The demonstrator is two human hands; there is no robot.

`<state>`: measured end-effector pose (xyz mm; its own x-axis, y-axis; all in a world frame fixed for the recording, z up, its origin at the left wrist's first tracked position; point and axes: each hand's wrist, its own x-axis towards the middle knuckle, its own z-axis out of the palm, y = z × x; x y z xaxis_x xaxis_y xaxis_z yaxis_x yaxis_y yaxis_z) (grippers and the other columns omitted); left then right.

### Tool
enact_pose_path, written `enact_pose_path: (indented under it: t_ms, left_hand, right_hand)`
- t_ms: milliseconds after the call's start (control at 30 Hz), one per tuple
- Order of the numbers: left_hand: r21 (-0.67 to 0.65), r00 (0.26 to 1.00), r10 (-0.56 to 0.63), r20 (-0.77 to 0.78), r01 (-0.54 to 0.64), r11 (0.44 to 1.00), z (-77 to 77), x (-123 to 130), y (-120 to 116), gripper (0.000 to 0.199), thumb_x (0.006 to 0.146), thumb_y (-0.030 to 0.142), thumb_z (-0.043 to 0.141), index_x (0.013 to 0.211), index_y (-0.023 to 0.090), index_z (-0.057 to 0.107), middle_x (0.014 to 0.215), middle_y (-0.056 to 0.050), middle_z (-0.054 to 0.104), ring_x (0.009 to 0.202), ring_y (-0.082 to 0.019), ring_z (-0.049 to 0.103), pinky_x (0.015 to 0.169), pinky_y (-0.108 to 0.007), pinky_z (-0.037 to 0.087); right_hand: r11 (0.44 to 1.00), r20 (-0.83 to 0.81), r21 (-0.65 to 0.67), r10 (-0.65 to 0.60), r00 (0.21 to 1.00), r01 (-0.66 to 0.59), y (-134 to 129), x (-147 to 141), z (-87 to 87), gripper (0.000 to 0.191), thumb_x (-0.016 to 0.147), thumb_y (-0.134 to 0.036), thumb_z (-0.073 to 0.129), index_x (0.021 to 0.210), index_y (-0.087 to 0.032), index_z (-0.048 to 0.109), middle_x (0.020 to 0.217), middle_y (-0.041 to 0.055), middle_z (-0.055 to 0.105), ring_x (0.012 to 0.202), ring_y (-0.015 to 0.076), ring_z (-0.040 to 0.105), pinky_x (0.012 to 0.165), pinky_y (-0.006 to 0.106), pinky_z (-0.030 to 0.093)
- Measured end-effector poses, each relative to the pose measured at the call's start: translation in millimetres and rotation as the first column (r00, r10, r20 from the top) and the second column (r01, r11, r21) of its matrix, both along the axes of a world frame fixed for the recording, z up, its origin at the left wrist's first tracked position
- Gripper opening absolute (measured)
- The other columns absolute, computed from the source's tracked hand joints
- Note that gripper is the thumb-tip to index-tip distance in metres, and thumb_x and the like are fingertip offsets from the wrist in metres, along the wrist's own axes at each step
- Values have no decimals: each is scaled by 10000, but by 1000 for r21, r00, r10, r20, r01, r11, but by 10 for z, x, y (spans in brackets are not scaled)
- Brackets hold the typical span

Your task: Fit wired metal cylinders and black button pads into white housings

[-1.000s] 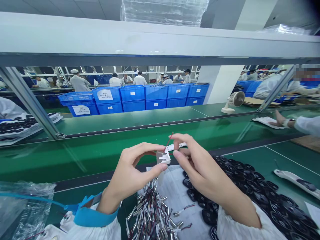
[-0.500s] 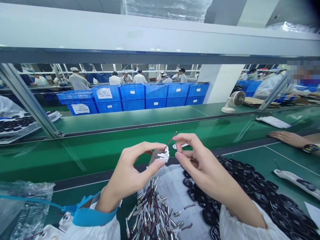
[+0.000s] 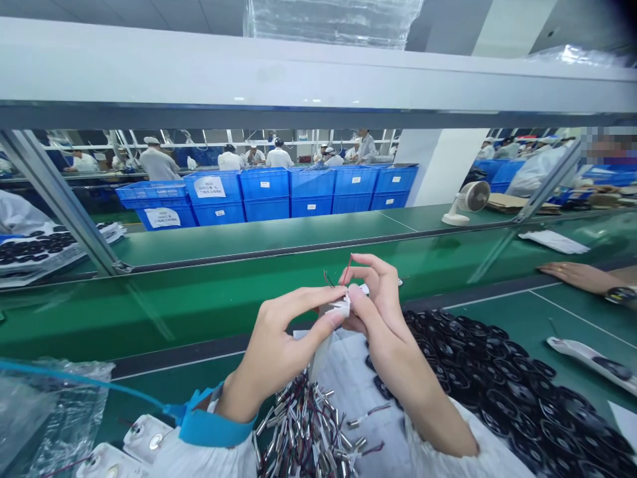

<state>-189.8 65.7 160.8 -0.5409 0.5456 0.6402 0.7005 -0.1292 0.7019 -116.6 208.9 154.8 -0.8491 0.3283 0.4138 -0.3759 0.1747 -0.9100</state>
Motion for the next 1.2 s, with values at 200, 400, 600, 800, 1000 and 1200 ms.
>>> enact_pose_path:
  t_ms: [200,400,600,800,1000,1200]
  left_hand:
    - [45,997,84,-1,-83,996,-32,9,41,203,982,256,703,1169,269,783,1190,-13,777,1080,-209,732,1003,-366,589]
    - [47,986,-56,160,49,998,12,-5,49,212,964,301,727,1160,260,795,1170,-19,781,1061,-202,737,874,-275,632]
    - [54,937,-78,341,63,997,41,-51,30,205,897,322,804,1089,254,824,1092,-10,802,1002,-201,758,836,-252,652]
    - [32,944,-13,330,2,999,80,-109,-66,219,871,320,826,1075,239,833,1064,-24,806,989,-241,769,852,-316,672]
    - [-4,940,-33,340,36,999,41,-152,-85,261,855,368,838,1094,264,830,1079,-24,805,1003,-259,772,866,-350,682]
    - [0,941,-51,335,54,999,28,-184,-100,224,868,353,824,1081,284,832,1073,-16,804,998,-239,767,865,-336,672]
  right_hand:
    - [984,187,47,160,969,-172,368,114,168,477,899,-503,734,1250,-265,514,1076,49,674,843,169,700,822,350,622]
    - [993,155,84,64,986,-78,393,192,323,311,764,-470,873,849,-204,736,848,37,736,811,206,735,806,365,631]
    - [961,172,277,-66,983,16,449,82,10,272,951,-471,657,954,-200,678,845,21,714,687,151,679,678,297,567]
    - [515,559,800,-454,694,-307,770,187,-645,141,868,-161,704,1006,-173,729,975,98,767,925,281,707,783,346,490]
    - [444,524,839,-507,684,-313,717,245,-900,196,854,-146,695,1038,-152,761,976,150,764,1025,356,695,884,412,485]
    - [597,513,777,-412,753,-203,673,188,-622,270,961,-215,602,1187,-156,737,1043,133,774,987,280,734,905,413,553]
